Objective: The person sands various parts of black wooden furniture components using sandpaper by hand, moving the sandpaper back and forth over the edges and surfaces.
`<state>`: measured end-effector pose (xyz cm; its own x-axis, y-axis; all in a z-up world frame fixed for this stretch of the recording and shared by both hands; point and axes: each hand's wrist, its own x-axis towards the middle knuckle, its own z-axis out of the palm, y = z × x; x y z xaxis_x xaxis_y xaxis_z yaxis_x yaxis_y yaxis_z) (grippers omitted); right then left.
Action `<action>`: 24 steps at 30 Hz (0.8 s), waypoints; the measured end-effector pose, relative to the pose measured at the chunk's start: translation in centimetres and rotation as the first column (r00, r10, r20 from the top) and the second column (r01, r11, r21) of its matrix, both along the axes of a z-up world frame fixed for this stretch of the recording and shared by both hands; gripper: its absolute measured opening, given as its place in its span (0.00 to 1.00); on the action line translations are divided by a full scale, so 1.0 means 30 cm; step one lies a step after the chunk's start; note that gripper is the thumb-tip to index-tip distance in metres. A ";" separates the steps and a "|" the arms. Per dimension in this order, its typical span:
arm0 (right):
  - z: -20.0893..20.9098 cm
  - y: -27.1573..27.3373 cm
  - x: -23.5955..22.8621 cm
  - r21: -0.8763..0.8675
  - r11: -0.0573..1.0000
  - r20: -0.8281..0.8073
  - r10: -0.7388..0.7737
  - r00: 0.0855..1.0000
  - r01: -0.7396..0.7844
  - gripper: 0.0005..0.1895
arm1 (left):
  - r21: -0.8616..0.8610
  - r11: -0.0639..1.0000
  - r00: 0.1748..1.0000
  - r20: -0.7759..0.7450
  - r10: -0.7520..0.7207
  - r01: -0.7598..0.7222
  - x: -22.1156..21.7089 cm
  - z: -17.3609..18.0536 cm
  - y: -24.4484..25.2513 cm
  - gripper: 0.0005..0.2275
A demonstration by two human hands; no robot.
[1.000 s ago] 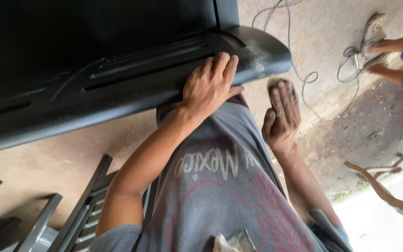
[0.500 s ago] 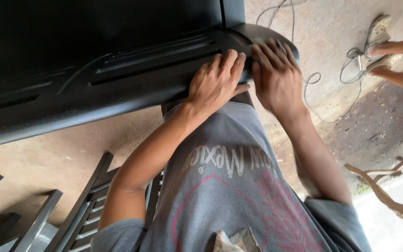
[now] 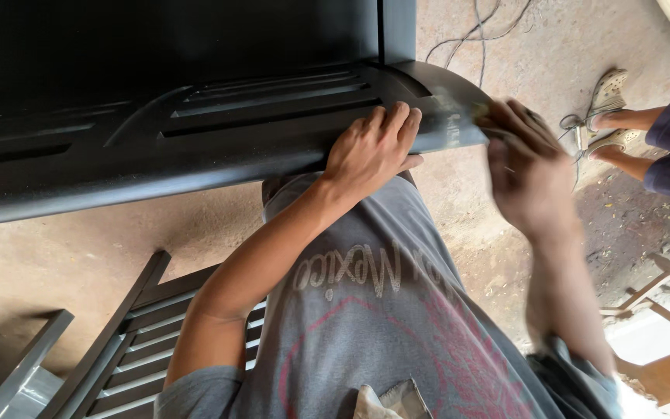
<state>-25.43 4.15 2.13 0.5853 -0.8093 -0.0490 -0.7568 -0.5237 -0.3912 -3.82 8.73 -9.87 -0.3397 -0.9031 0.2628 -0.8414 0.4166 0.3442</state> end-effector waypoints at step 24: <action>-0.066 0.010 0.041 0.049 0.997 0.049 0.065 0.997 -0.068 0.16 | 0.018 1.000 1.000 0.000 -0.009 0.009 0.002 0.004 0.002 0.36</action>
